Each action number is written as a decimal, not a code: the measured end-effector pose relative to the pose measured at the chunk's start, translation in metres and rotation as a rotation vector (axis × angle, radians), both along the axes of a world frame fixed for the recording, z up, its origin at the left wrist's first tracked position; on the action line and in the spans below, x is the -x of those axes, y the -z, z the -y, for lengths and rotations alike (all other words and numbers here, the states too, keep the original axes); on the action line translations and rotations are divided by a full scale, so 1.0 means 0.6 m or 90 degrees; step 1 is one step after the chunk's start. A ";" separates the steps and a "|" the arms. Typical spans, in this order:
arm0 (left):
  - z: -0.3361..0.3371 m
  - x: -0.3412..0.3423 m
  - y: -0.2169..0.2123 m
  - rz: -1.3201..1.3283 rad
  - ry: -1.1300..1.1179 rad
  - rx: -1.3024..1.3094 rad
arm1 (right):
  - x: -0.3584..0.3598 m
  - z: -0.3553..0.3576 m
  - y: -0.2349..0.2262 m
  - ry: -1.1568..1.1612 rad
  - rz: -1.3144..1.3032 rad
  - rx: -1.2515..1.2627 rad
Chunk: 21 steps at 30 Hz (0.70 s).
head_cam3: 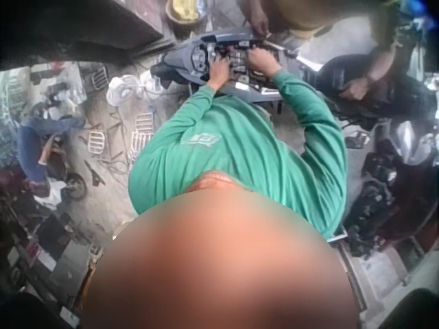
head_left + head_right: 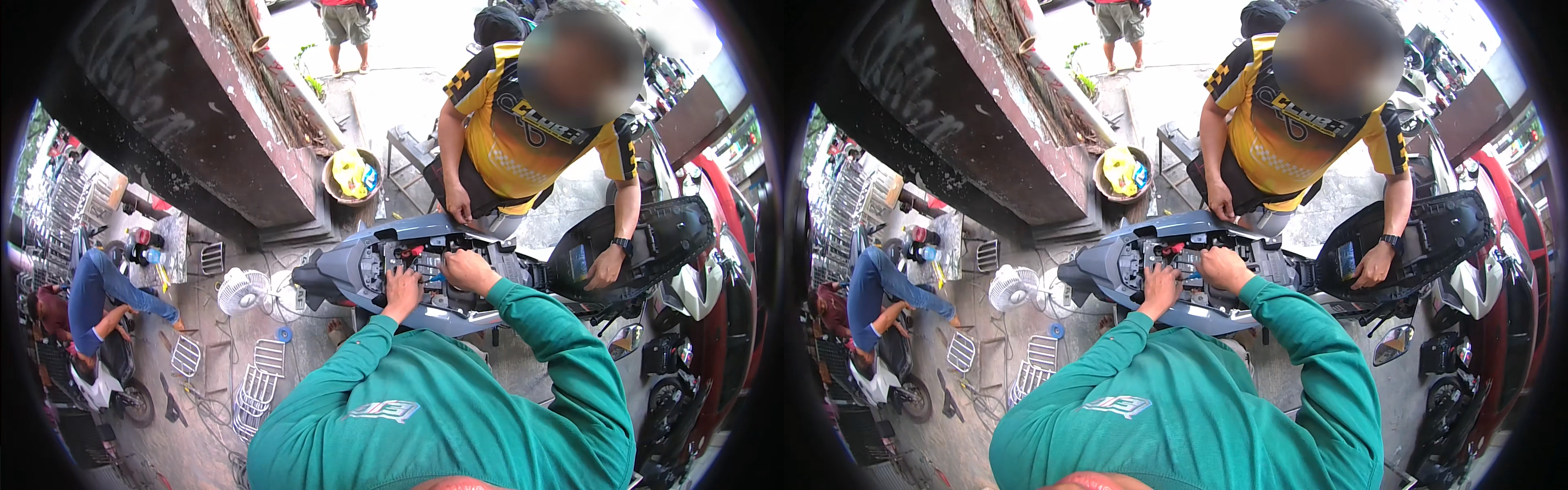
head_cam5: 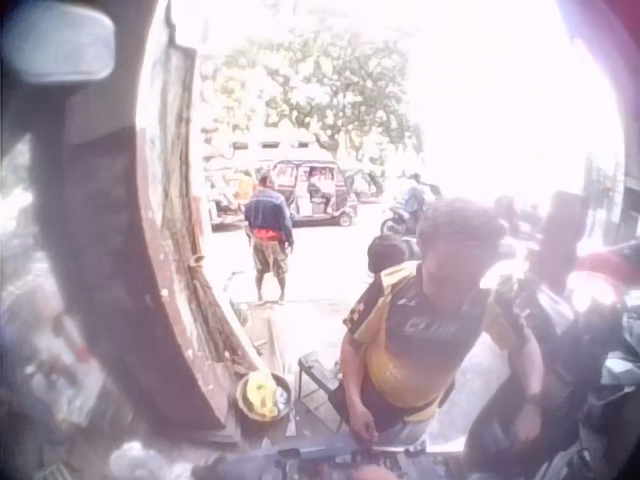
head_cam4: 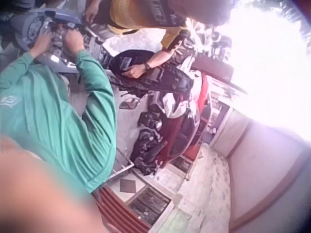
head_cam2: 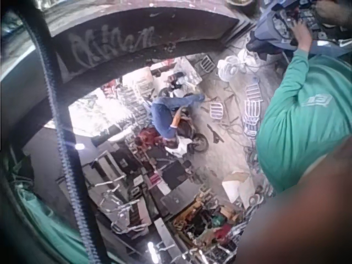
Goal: The person uses a blue screwdriver to remove screws from the seat area of a gray scooter, then lifts the seat cover to expose the battery and internal components. The person continues to unscrew fasteners and adjust parts within the exposed compartment.
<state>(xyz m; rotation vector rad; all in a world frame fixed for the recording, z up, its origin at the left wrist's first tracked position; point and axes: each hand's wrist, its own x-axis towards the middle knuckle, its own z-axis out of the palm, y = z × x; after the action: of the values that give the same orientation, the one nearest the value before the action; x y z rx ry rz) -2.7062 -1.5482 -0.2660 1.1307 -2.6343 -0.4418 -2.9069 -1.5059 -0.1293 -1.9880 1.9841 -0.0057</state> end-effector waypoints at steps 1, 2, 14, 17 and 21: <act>-0.001 0.000 0.000 0.009 0.002 -0.003 | -0.003 0.001 0.003 -0.101 -0.067 0.085; 0.001 0.001 0.000 0.022 0.006 -0.016 | -0.006 -0.001 0.007 -0.055 -0.067 0.101; 0.013 0.004 0.007 0.045 0.065 -0.006 | -0.025 -0.005 -0.007 0.051 0.065 0.082; 0.019 0.007 0.012 0.081 0.083 -0.004 | -0.018 -0.002 -0.004 0.048 0.142 0.087; 0.017 0.004 0.011 0.041 0.073 0.041 | -0.005 0.008 -0.009 -0.047 0.230 0.056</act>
<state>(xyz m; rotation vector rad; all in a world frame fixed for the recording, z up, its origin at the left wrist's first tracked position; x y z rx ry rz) -2.7087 -1.5587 -0.2724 0.9951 -2.7574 -0.3458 -2.9042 -1.5107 -0.1237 -1.9483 1.7055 -0.4108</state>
